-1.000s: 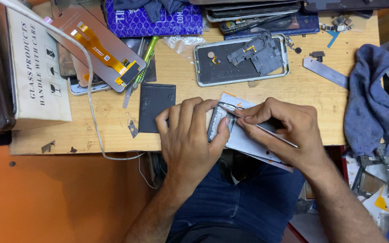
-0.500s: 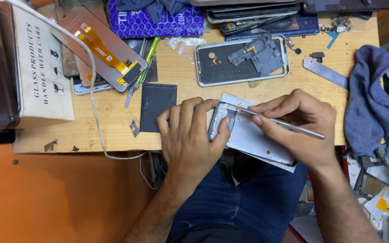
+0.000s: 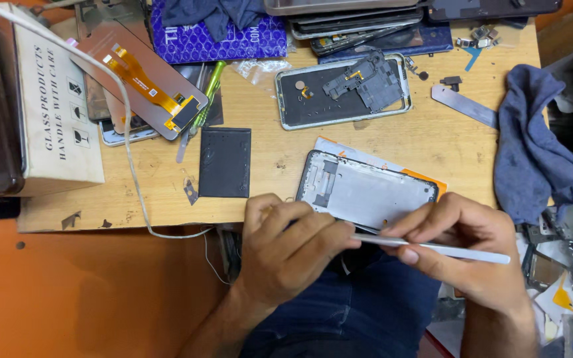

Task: The person cleans a smartphone frame with a cloth, applies adhesive along the edges using a syringe, and uses tweezers to remove residue and adjust components. The work is performed on a cluttered workbench with various phone parts and tools visible.

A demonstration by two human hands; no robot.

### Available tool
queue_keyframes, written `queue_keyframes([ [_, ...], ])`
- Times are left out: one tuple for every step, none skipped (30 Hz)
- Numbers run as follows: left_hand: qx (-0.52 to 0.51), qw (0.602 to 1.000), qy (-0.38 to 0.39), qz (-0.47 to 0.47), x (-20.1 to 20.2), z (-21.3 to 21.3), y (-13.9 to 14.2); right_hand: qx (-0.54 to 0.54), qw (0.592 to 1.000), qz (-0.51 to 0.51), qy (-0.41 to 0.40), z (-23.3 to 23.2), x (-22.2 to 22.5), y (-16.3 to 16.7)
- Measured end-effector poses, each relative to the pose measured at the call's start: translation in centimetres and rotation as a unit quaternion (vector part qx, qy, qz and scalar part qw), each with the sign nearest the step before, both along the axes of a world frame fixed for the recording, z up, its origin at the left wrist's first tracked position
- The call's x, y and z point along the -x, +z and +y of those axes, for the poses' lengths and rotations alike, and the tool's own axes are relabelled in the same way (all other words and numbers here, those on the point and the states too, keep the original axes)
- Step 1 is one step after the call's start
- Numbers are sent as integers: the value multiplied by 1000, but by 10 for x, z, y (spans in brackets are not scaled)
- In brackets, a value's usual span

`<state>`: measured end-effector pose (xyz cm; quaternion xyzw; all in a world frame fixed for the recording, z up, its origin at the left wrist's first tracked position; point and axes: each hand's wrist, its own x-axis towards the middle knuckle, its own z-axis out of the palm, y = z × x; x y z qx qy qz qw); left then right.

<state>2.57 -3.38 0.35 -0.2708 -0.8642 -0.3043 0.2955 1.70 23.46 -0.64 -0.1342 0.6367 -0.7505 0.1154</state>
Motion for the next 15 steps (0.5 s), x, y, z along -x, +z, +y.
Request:
queue_keyframes([
  [-3,1000,-20,-9,-5,-1,-2,-8,1000,13,13,4,-2,1],
  [-7,999,-41,-18,-10,-3,-4,-18,999,25,26,8,-3,4],
  [-12,998,-62,-29,-14,-4,-6,-28,998,36,38,10,-3,8],
  [-23,998,-52,-38,-18,-6,-8,19,1000,13,5,12,-2,12],
  [-34,997,-43,-46,-20,-7,-10,66,997,-10,-26,13,0,18],
  [-46,997,-33,-54,-23,-6,-11,112,991,-31,-58,13,2,23],
  [-40,995,-64,-62,-27,-4,-11,29,996,27,-82,11,6,26],
  [-33,993,-94,-70,-30,-1,-10,-54,989,84,-105,7,10,27],
  [-26,989,-125,-80,-34,3,-8,-137,972,138,-128,3,14,28],
  [-8,989,-130,-75,-37,8,-6,-176,965,156,-116,-2,18,27],
  [10,989,-134,-68,-38,13,-5,-212,956,175,-103,-7,23,25],
  [29,988,-138,-60,-38,16,-3,-248,945,194,-91,-12,26,24],
  [41,993,-93,-54,-35,16,-3,-237,951,182,-85,-16,30,23],
  [51,996,-47,-48,-30,15,-4,-226,956,168,-78,-20,33,21],
  [62,997,-1,-43,-24,13,-5,-215,962,155,-71,-23,35,21],
])
